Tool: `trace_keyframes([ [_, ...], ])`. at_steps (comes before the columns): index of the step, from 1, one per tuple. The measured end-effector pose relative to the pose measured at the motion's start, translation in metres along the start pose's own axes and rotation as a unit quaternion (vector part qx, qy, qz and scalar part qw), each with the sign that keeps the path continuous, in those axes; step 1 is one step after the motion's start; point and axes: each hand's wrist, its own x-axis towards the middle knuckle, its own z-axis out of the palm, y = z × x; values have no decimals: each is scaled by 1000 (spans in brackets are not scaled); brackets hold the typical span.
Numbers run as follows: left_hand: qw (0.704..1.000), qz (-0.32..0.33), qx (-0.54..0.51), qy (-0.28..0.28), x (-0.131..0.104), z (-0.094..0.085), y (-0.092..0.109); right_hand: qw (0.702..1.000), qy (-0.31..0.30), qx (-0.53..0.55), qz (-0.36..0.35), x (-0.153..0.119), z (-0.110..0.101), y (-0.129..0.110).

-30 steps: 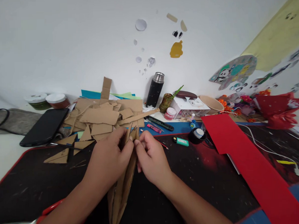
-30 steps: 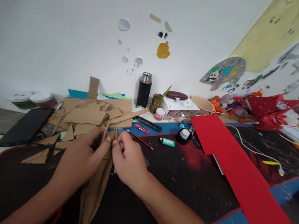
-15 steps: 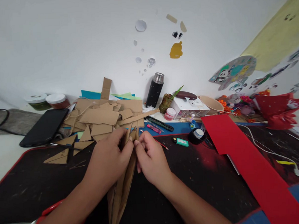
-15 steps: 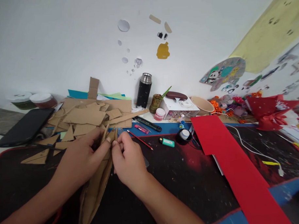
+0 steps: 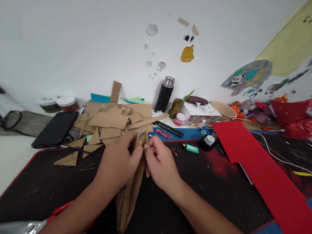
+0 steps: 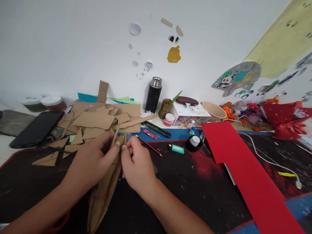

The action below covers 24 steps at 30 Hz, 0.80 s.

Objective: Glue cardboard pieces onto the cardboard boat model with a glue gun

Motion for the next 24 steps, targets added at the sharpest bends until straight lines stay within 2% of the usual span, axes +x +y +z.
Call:
trace_keyframes([
  [24,1000,4,24,10,-2,-7,7,1000,-4,-12,-10,-2,-1,-8],
])
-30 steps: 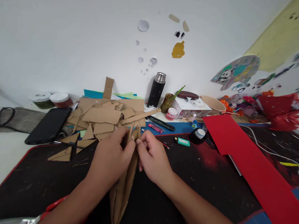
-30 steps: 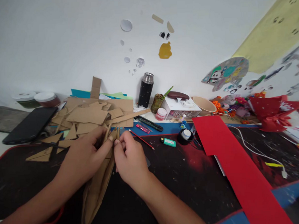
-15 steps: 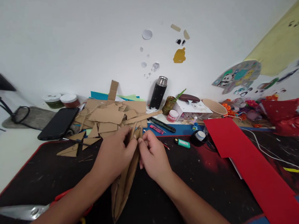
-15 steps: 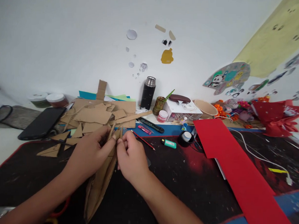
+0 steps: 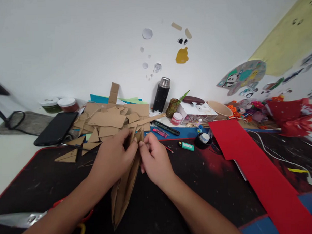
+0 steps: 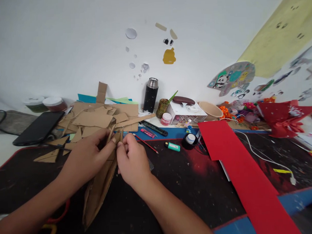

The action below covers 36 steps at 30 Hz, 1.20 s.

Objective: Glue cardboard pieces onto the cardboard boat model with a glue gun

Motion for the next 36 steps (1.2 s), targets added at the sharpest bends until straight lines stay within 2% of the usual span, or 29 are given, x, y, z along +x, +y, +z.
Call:
trace_keyframes([
  [25,999,-12,-26,-19,4,7,-8,1000,4,8,25,2,4,13],
  [36,999,-22,-23,-18,3,4,-6,999,8,-31,23,0,1,4],
])
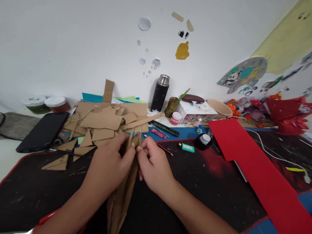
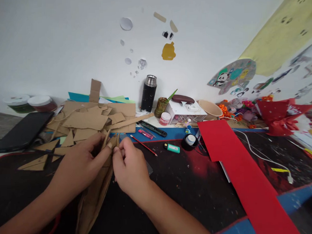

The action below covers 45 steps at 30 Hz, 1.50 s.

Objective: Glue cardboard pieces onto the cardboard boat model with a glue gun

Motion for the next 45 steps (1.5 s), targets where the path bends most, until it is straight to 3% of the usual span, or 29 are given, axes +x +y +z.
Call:
trace_keyframes([
  [45,1000,10,10,3,0,3,-3,1000,1,-19,16,2,-1,0],
])
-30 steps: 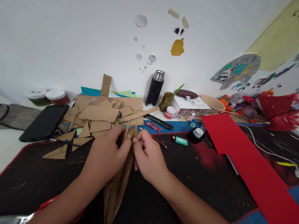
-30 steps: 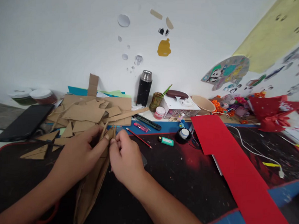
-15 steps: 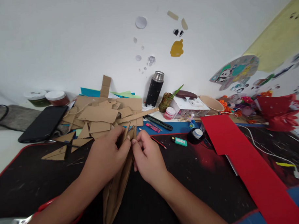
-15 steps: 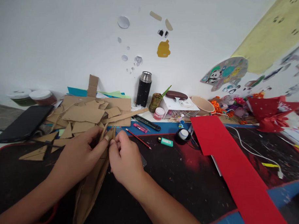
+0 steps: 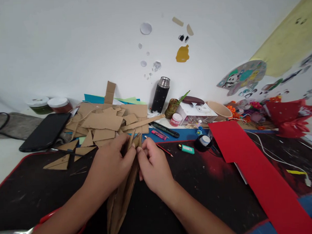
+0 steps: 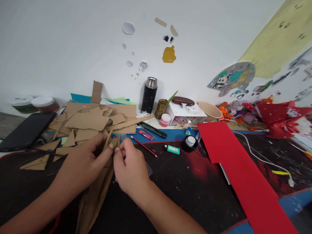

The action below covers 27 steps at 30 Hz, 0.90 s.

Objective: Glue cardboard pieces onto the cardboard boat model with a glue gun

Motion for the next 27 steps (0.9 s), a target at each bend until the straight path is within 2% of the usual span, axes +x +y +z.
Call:
trace_keyframes([
  [27,1000,-15,1,-12,1,-1,3,1000,0,3,-12,-1,2,0],
])
